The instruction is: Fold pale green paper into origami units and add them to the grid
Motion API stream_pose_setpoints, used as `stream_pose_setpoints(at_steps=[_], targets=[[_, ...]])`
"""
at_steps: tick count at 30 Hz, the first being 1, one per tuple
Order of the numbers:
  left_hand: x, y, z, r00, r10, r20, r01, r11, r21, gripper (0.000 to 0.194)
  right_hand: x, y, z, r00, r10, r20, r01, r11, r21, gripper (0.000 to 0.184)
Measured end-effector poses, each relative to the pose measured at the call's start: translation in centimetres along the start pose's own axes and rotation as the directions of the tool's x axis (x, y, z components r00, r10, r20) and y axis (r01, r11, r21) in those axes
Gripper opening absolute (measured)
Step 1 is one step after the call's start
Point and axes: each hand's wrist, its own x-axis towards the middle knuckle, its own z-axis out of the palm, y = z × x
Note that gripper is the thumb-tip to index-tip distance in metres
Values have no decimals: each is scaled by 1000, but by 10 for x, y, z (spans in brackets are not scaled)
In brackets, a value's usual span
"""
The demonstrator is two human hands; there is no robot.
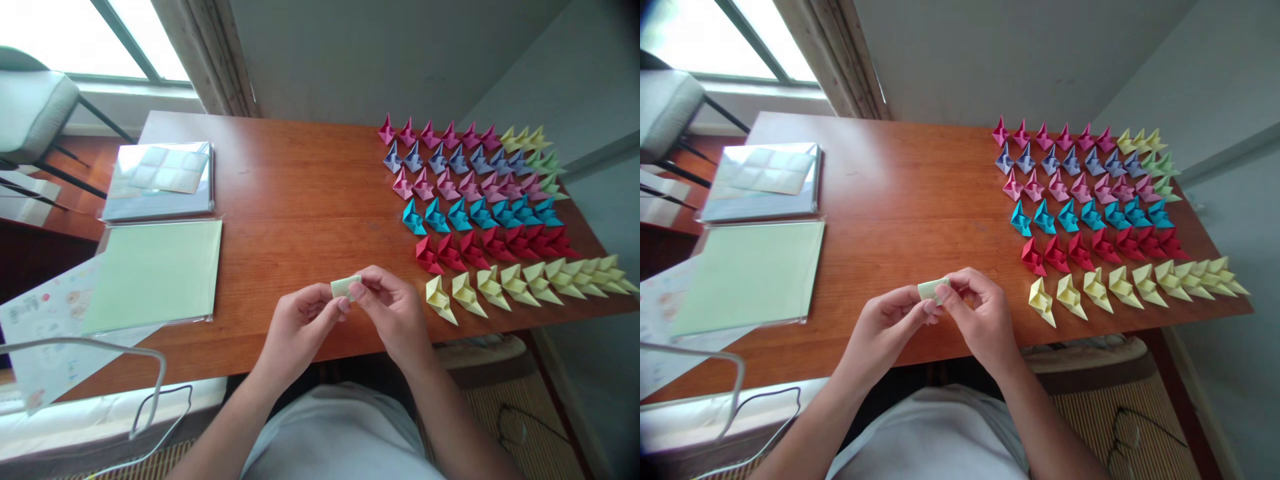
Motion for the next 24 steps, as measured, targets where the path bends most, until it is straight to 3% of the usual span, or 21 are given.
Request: stream_pose_setpoints(at_steps=[8, 12, 18, 24], targets=[[2, 0, 1, 998, -52, -21, 51, 997, -54, 22, -1, -10, -6, 998, -1, 61, 7, 996, -91, 12], [3, -4, -1, 1000, -11, -8, 11, 998, 65, 21, 2, -16, -14, 989, 21, 146, 3, 987, -159, 10], [2, -2, -3, 990, 125, 70, -142, 921, 362, 21, 11, -21, -19, 958, -99, 270, 177, 943, -281, 13], [1, 0, -3, 990, 76, 120, -107, 954, 279, 24, 14, -17, -17, 912, -280, 299, 379, 853, -359, 15]])
